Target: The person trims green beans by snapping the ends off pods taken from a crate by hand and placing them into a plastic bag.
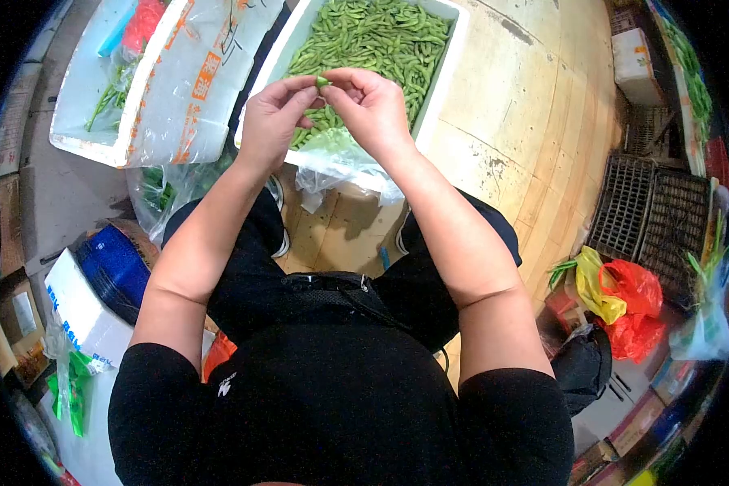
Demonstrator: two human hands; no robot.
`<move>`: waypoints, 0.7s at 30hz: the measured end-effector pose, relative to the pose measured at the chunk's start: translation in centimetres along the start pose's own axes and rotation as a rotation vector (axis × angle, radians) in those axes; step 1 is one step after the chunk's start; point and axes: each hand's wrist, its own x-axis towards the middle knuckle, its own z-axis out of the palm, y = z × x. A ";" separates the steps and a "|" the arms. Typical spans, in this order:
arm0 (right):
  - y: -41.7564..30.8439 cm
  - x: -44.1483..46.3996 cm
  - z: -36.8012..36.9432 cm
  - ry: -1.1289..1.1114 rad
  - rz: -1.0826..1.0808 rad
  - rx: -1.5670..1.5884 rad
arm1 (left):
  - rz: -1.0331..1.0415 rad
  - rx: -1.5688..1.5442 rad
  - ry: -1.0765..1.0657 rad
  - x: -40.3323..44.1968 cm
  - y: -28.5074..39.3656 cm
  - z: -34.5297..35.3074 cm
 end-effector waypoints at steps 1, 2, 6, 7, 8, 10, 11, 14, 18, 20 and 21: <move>0.1 0.0 0.0 0.009 -0.017 -0.004 | 0.006 0.023 -0.002 -0.1 0.1 0.1; 0.2 0.0 0.0 0.012 -0.009 0.015 | 0.013 0.046 -0.004 -0.2 0.2 0.2; -0.2 0.0 -0.3 -0.012 0.015 0.092 | 0.099 0.106 -0.010 -0.3 -0.1 0.4; -0.3 -0.1 -0.4 -0.028 0.020 0.113 | 0.082 0.108 -0.029 -0.3 0.0 0.3; -0.4 -0.1 -0.4 -0.038 0.034 0.118 | 0.066 0.111 -0.048 -0.3 0.1 0.1; -0.4 -0.1 -0.6 -0.054 0.059 0.126 | 0.036 0.096 -0.068 -0.4 0.2 -0.1; -0.4 -0.1 -0.7 -0.066 0.070 0.146 | 0.023 0.079 -0.068 -0.4 0.2 -0.1; -0.5 0.1 -0.9 -0.099 0.088 0.194 | 0.014 0.089 -0.070 -0.4 0.6 0.0; -0.2 0.1 -1.0 -0.108 0.076 0.187 | 0.081 0.157 -0.073 -0.5 0.5 0.2; 0.3 0.1 -0.9 -0.110 0.091 0.177 | 0.045 0.228 -0.034 -0.8 0.8 0.2; 0.4 0.1 -0.8 -0.112 0.102 0.178 | 0.041 0.266 -0.013 -0.7 1.2 0.2</move>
